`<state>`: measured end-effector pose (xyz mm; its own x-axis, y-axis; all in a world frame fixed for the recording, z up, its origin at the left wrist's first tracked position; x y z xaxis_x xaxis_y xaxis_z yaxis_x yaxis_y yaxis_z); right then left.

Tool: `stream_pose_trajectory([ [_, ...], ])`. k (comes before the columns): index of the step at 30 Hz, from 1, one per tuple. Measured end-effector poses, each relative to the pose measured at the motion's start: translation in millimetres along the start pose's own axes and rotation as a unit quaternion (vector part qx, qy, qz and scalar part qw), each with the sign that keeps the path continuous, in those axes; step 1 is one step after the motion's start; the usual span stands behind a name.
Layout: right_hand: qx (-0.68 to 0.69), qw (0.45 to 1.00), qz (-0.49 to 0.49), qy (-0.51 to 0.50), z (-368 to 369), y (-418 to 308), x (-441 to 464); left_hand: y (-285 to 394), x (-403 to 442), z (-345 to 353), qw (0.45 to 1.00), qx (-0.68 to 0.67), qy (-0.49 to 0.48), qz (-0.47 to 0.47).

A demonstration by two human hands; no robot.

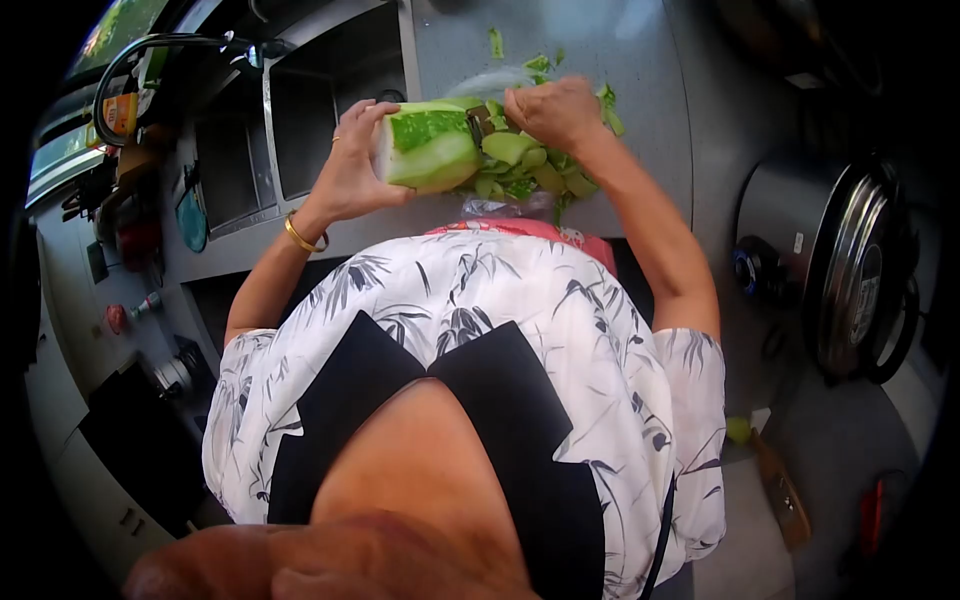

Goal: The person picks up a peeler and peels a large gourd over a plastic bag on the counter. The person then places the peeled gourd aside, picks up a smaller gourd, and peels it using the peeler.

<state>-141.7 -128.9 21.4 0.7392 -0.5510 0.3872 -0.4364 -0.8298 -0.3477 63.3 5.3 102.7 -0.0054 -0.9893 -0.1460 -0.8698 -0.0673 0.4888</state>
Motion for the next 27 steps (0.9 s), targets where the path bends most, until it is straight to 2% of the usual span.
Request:
stream_pose_trajectory([
  [4,0.038,0.999,0.011,0.033,-23,-17,13,10,-8,2,0.998,0.042,0.016,-0.038],
  [7,0.107,0.992,-0.033,0.059,-39,-46,25,15,-8,3,0.997,0.033,0.024,-0.065],
  [13,0.091,0.989,-0.096,0.072,-36,-81,40,26,-4,7,0.995,0.061,0.032,-0.072],
  [16,0.043,0.991,-0.115,0.056,-18,-63,29,23,-6,9,0.995,0.065,0.020,-0.079],
  [19,-0.016,1.000,-0.004,-0.015,-7,-9,-4,22,-9,11,0.996,0.066,0.036,-0.058],
  [20,0.039,0.998,-0.016,0.045,-10,-10,-5,23,-14,14,0.996,0.063,0.035,-0.051],
  [23,0.066,0.997,-0.038,0.030,-29,-42,10,30,-6,12,0.995,0.068,0.020,-0.067],
  [27,0.123,0.987,-0.071,0.073,-42,-78,26,32,-2,10,0.994,0.082,0.015,-0.074],
])
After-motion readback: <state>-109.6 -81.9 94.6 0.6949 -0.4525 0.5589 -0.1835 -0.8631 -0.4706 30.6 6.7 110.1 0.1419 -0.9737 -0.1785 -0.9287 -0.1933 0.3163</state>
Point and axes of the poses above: each hand's wrist, its own x-axis towards the middle knuckle, its own z-axis out of the palm, y = z × x, the point moved 5 cm from there along x, towards the middle knuckle, and after that the axes turned 3 degrees about x, right-handed, at the moved point
